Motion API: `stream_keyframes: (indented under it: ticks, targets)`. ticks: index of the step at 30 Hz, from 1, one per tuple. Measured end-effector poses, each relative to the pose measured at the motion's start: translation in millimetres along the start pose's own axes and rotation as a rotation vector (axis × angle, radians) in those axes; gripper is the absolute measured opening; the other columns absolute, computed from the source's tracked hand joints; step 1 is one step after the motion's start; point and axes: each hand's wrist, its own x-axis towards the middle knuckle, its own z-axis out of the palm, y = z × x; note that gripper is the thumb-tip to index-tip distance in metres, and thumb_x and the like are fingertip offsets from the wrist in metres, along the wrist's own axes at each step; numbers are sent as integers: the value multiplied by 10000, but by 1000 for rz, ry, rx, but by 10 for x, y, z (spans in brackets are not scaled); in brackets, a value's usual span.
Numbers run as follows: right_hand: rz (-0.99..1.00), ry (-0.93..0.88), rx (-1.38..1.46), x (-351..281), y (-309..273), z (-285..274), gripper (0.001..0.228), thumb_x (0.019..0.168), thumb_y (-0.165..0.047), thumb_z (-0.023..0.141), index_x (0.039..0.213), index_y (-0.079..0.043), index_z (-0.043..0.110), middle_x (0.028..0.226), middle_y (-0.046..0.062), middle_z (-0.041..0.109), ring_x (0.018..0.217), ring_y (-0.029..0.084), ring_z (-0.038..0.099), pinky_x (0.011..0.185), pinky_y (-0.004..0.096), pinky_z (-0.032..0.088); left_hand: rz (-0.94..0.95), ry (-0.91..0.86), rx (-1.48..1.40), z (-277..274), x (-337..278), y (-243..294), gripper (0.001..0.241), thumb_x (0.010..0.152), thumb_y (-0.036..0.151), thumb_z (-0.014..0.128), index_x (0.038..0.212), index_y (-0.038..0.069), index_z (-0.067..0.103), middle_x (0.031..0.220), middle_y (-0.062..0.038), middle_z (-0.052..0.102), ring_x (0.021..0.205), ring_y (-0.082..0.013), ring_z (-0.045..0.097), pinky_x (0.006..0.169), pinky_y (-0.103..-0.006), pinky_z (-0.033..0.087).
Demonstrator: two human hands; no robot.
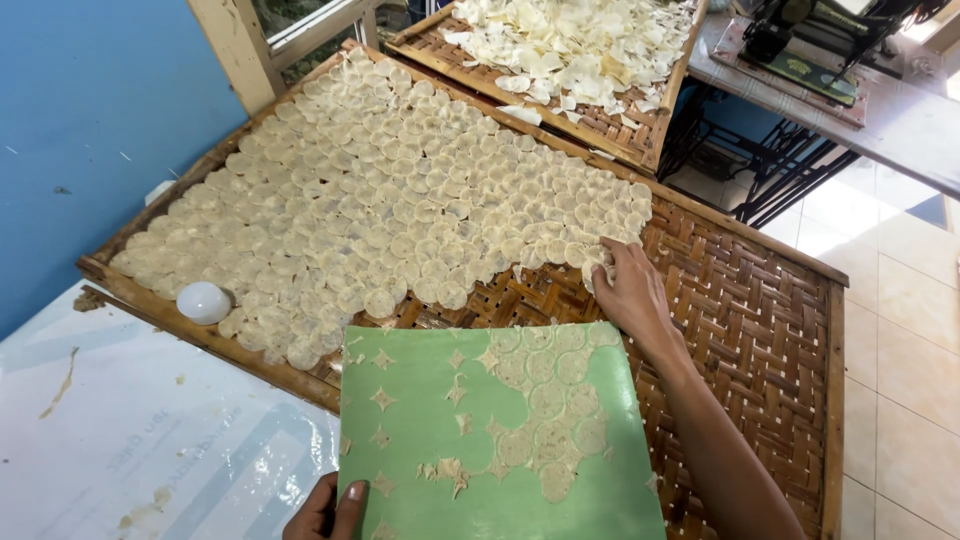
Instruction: Placing thin circular snacks from a plastic sheet onto a drying tray.
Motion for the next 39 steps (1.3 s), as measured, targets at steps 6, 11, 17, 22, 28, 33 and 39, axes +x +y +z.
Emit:
stream_keyframes:
  ticks: [6, 11, 17, 22, 28, 33, 39]
  targets:
    - [160, -60, 220, 186, 239, 142, 275, 901, -131, 714, 1120, 16, 639, 915, 94, 641, 718, 182, 587, 636, 331, 540, -37, 19, 18, 34, -46, 186, 272, 917, 141, 653, 1075, -31, 792, 992, -169, 878, 939, -231, 802, 898, -318, 574]
    - [166, -63, 256, 200, 446, 283, 222, 882, -164, 754, 1036, -11, 707, 885, 102, 722, 735, 202, 674, 653, 344, 586, -48, 21, -23, 31, -32, 143, 264, 916, 98, 655, 1095, -51, 779, 973, -192, 869, 849, -243, 798, 794, -303, 579]
    - [176, -71, 193, 162, 368, 156, 235, 889, -242, 758, 1028, -60, 706, 1080, 113, 703, 877, 216, 675, 759, 400, 588, -52, 3, -11, 10, -38, 164, 269, 925, 96, 642, 1099, -65, 769, 948, -206, 861, 840, -248, 791, 809, -308, 570]
    - [188, -164, 401, 179, 304, 101, 231, 893, -231, 765, 1042, -61, 714, 875, 61, 700, 712, 143, 619, 623, 278, 525, -36, -13, -23, -4, -46, 148, 285, 929, 107, 627, 1124, -54, 757, 1003, -214, 870, 923, -256, 800, 875, -331, 571]
    - [167, -104, 304, 191, 266, 242, 267, 859, -217, 797, 1046, -46, 711, 906, 74, 686, 737, 158, 608, 652, 308, 538, -12, -9, 24, -7, -45, 147, 277, 927, 122, 630, 1105, -38, 770, 992, -190, 872, 925, -235, 797, 885, -321, 567]
    - [183, -27, 288, 194, 394, 399, 219, 861, -182, 806, 948, -60, 646, 798, 40, 624, 622, 150, 521, 564, 317, 474, 14, 8, -16, 6, -7, 44, 258, 921, 88, 640, 1098, -51, 766, 934, -205, 868, 827, -244, 801, 791, -304, 581]
    - [148, -68, 333, 151, 295, 292, 206, 891, -112, 720, 1057, 11, 720, 920, 130, 732, 761, 210, 678, 679, 328, 604, -27, 4, -17, 17, -20, 108, 274, 924, 109, 645, 1096, -65, 769, 977, -207, 863, 893, -248, 793, 862, -320, 572]
